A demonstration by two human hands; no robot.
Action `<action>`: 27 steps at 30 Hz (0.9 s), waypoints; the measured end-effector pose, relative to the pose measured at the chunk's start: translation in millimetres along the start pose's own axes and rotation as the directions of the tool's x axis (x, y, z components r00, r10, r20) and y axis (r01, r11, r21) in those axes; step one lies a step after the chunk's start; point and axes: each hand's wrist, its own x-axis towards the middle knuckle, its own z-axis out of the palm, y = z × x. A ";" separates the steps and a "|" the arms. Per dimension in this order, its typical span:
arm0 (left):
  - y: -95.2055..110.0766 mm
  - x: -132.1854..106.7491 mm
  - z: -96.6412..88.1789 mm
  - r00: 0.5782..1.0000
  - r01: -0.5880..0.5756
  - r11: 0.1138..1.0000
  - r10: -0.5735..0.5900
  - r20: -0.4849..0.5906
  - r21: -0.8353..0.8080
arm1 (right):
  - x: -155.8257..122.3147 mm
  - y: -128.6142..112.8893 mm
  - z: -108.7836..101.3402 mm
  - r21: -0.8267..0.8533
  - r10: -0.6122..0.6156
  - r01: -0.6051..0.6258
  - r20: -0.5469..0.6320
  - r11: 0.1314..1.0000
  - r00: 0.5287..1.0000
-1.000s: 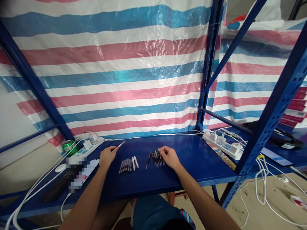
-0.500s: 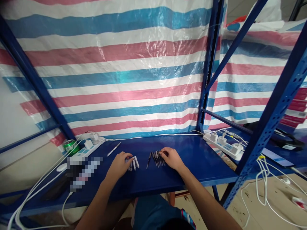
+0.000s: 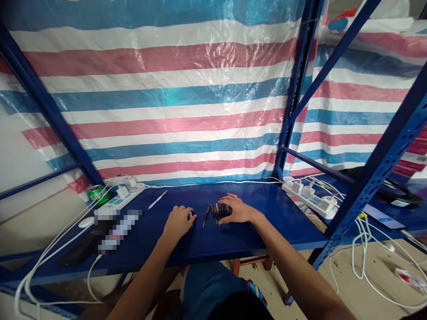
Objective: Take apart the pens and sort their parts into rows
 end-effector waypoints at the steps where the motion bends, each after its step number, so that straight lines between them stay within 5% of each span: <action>1: 1.0 1.3 1.8 1.000 -0.005 1.000 0.005 -0.009 -0.023 | 2.2 -0.3 -1.7 0.011 -0.008 0.007 0.041 1.000 0.999; 6: 10.2 6.9 11.8 0.998 -0.015 0.995 0.009 -0.057 -0.102 | 21.1 1.2 -4.5 0.058 -0.032 0.023 0.157 0.998 0.987; 13: 22.7 5.1 20.1 0.986 -0.002 0.970 -0.038 -0.159 -0.245 | 33.0 4.7 1.7 0.121 -0.065 0.049 0.132 0.991 0.989; 19: 34.3 -9.4 24.1 0.951 -0.133 0.685 -0.115 -0.287 -0.716 | 28.9 -1.6 -1.9 0.112 -0.085 0.072 0.118 0.991 0.989; 22: 39.4 -15.3 26.8 0.967 -0.106 0.603 -0.122 -0.223 -0.790 | 30.3 -5.8 -3.1 0.155 -0.097 0.091 0.031 0.984 0.995; 27: 42.1 -20.9 28.1 0.977 -0.145 0.613 -0.037 -0.211 -0.776 | 38.3 -8.5 16.8 0.220 0.011 0.068 -0.337 0.973 0.941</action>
